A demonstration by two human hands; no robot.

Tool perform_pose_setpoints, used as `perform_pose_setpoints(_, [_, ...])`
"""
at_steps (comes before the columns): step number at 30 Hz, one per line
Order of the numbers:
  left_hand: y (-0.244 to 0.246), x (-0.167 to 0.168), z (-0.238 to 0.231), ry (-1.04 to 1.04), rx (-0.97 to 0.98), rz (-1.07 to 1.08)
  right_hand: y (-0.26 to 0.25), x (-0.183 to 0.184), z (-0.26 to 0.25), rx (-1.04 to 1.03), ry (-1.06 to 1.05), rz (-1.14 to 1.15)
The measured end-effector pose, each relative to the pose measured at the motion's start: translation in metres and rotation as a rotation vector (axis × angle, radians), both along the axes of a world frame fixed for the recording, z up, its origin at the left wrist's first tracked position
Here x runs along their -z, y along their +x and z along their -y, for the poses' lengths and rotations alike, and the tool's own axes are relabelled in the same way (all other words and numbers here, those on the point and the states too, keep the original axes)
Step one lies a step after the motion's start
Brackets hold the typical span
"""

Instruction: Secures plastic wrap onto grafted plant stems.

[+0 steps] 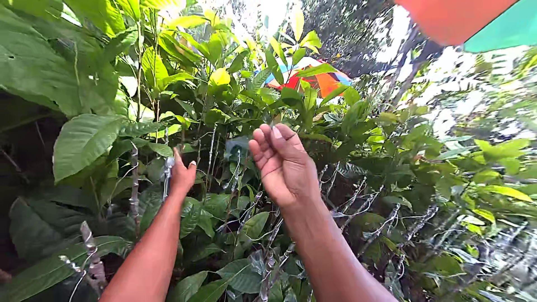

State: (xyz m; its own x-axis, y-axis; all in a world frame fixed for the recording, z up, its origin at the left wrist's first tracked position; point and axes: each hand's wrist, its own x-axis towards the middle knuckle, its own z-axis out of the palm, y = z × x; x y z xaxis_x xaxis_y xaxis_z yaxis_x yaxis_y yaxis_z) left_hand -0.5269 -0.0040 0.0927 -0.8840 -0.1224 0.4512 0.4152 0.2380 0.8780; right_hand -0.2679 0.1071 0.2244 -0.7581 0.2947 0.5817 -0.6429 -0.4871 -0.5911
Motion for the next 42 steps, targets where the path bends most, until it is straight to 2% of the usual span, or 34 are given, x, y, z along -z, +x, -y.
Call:
perform_pose_setpoints(4, [0.006, 0.007, 0.004, -0.057, 0.062, -0.087, -0.040, 0.015, 0.014, 0.004, 0.207, -0.017])
perform_pose_setpoints(9, [0.053, 0.009, 0.030, 0.037, -0.104, -0.122, -0.093, 0.042, 0.009, 0.343, 0.801, 0.234])
perform_pose_setpoints(12, [0.072, 0.023, 0.043, 0.041, -0.114, -0.169, -0.120, 0.053, 0.004, 0.471, 1.106, 0.388])
perform_pose_setpoints(14, [0.078, 0.030, 0.047, -0.017, -0.024, -0.202, -0.133, 0.055, 0.004, 0.441, 1.197, 0.433])
perform_pose_setpoints(16, [0.076, 0.038, 0.050, -0.094, 0.137, -0.224, -0.141, 0.057, 0.007, 0.435, 1.287, 0.449])
perform_pose_setpoints(18, [0.071, 0.045, 0.053, -0.082, 0.309, -0.234, -0.145, 0.057, 0.012, 0.436, 1.391, 0.458])
perform_pose_setpoints(22, [0.069, 0.055, 0.054, 0.219, 0.573, -0.134, -0.141, 0.056, 0.012, 0.344, 1.695, 0.403])
perform_pose_setpoints(24, [0.069, 0.056, 0.053, 0.316, 0.619, -0.082, -0.139, 0.057, 0.009, 0.305, 1.778, 0.346])
perform_pose_setpoints(27, [0.071, 0.052, 0.051, 0.356, 0.642, -0.020, -0.138, 0.057, 0.005, 0.258, 1.844, 0.306])
perform_pose_setpoints(31, [0.075, 0.054, 0.048, 0.321, 0.631, -0.056, -0.135, 0.059, 0.003, 0.225, 1.880, 0.304])
perform_pose_setpoints(33, [0.077, 0.057, 0.045, 0.255, 0.549, -0.137, -0.136, 0.061, 0.005, 0.228, 1.830, 0.379])
perform_pose_setpoints(37, [0.079, 0.057, 0.040, -0.008, 0.293, -0.319, -0.131, 0.066, 0.009, 0.279, 1.774, 0.596])
perform_pose_setpoints(38, [0.079, 0.055, 0.040, -0.022, 0.262, -0.320, -0.122, 0.070, 0.012, 0.333, 1.816, 0.570])
perform_pose_setpoints(40, [0.081, 0.048, 0.041, 0.013, 0.254, -0.271, -0.085, 0.078, 0.031, 0.467, 2.037, 0.407])
perform_pose_setpoints(42, [0.079, 0.046, 0.045, 0.063, 0.298, -0.199, -0.046, 0.089, 0.053, 0.474, 2.249, 0.183])
